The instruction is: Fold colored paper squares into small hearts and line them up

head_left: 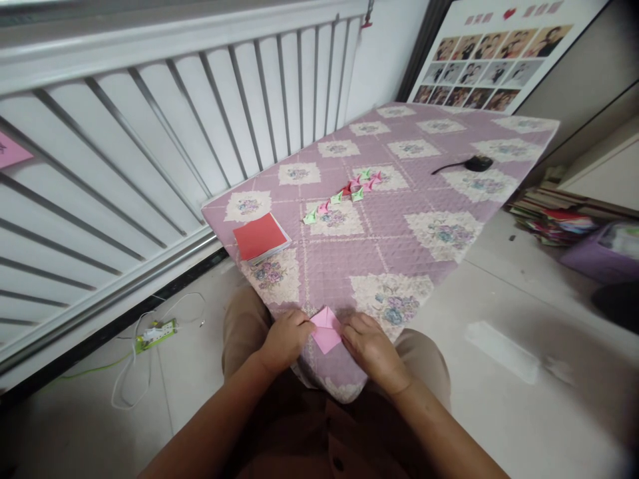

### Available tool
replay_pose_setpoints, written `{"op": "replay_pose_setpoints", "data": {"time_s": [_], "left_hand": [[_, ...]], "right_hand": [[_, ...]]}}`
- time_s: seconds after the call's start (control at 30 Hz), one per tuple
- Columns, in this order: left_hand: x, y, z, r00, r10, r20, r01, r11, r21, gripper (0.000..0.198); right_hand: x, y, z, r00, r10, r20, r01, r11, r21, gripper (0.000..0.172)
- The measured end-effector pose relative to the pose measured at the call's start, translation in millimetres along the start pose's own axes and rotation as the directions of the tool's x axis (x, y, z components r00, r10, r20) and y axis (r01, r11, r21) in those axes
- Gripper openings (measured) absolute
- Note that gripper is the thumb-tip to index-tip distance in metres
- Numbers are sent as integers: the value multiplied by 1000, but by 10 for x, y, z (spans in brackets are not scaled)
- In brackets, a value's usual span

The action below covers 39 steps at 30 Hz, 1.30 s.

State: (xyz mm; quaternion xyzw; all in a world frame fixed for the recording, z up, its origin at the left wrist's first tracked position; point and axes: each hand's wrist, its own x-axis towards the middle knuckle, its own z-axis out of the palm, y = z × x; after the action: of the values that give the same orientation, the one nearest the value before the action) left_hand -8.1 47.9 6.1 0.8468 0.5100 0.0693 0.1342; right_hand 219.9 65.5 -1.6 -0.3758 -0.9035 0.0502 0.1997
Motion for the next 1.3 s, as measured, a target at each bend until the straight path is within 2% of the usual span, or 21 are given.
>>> {"op": "replay_pose_setpoints", "data": {"time_s": [0.3,0.53,0.73,0.97,1.2,1.3], "left_hand": [[-27,-6,-10,999,34,-11,-32,996,89,22],[-64,49,-94,996,84,37,-90,975,205,23],[-162,133,-116,990,125,58,-136,954,268,36],[-242,242,-108,996,86,19,-88,958,272,39],[-233,254,-64,998,55,5,-54,951,304,36],[-235,244,-48,999,48,-1,-46,959,279,36]], "right_hand": [[-32,-10,28,1000,5,22,-5,1000,-5,21],[-42,-36,23,1000,16,-15,-16,1000,5,22],[-81,-70,3,998,53,16,-54,998,29,24],[-118,-100,31,995,90,-42,-87,994,61,25],[-129,-109,39,989,121,-83,-113,990,89,25],[-131,-130,22,978,175,-110,-166,982,87,24]]}}
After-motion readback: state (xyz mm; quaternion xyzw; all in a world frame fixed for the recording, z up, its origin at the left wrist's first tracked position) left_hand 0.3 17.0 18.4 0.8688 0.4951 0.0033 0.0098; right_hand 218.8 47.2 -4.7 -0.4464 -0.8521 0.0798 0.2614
